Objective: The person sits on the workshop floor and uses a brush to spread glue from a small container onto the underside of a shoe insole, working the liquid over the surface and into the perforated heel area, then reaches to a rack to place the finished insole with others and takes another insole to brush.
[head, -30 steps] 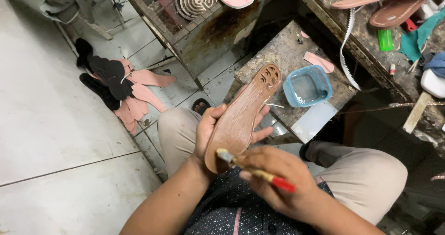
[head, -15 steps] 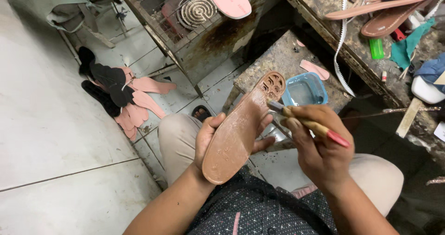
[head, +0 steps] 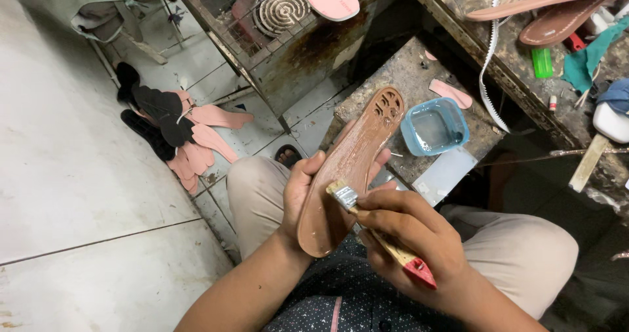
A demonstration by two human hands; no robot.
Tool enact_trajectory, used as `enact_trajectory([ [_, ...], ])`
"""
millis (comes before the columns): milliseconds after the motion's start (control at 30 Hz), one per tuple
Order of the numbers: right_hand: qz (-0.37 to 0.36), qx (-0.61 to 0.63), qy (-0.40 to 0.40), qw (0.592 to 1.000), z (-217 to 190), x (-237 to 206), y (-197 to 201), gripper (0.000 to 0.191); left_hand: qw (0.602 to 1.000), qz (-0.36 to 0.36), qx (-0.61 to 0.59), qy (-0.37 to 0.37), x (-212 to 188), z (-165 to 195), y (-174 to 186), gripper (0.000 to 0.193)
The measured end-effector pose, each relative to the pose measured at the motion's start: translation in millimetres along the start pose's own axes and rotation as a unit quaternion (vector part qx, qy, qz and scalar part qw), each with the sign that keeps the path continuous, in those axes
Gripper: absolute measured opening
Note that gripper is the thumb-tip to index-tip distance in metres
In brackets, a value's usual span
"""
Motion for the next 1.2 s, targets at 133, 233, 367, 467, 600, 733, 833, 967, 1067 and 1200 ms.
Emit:
enact_trajectory([
  [133, -0.002, -0.007, -0.002, 1.000, 3.6, 1.0, -4.7, 0.036, 1.000, 0.003, -0.013, 0.005, -0.5, -1.8, 4.8, 0.071],
  [233, -0.002, -0.002, 0.002, 1.000, 4.2, -0.9, -4.7, 0.037, 1.000, 0.007, -0.009, 0.005, 0.6, -2.2, 7.9, 0.071],
  [367, 0.108, -0.006, -0.043, 0.993, 16.4, -6.3, 18.7, 0.032, 0.998, -0.006, -0.060, 0.028, 0.7, -0.1, 7.0, 0.071],
  [467, 0.206, -0.087, -0.057, 0.973, 32.4, -11.3, 45.8, 0.022, 0.998, 0.002, -0.064, 0.024, -2.0, 3.6, 6.6, 0.073],
  [600, 0.223, -0.062, -0.128, 0.964, 62.6, -21.2, 64.8, 0.020, 0.998, 0.010, -0.067, 0.016, -3.7, 7.0, 6.0, 0.072],
  [733, 0.234, -0.090, -0.161, 0.955, 89.2, -28.9, 66.2, 0.020, 0.999, 0.012, -0.034, -0.004, -6.3, 12.0, 6.2, 0.068],
  [833, 0.167, -0.149, -0.259, 0.940, 124.8, -30.4, 63.7, 0.025, 0.999, 0.012, -0.034, -0.006, -7.4, 14.5, 7.1, 0.068],
  [967, 0.099, -0.217, -0.245, 0.940, 152.4, -29.8, 51.6, 0.026, 1.000, 0.022, -0.017, -0.009, -10.2, 18.5, 8.9, 0.070],
  [1067, 0.073, -0.264, -0.210, 0.939, 162.0, -31.7, 44.9, 0.026, 0.999, 0.041, 0.007, -0.018, -11.7, 20.4, 11.7, 0.072],
  [1200, 0.060, -0.273, -0.203, 0.938, 172.9, -31.3, 38.2, 0.027, 0.998, 0.045, 0.026, -0.031, -11.9, 22.1, 14.2, 0.072],
])
Point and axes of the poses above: each hand's wrist, its own x-axis towards the middle knuckle, its own y-axis out of the back of the hand, z = x × y, the point moved 6 cm from there along x, towards the middle knuckle, and after that the axes turned 5 degrees about -x, right-handed, at the moved point
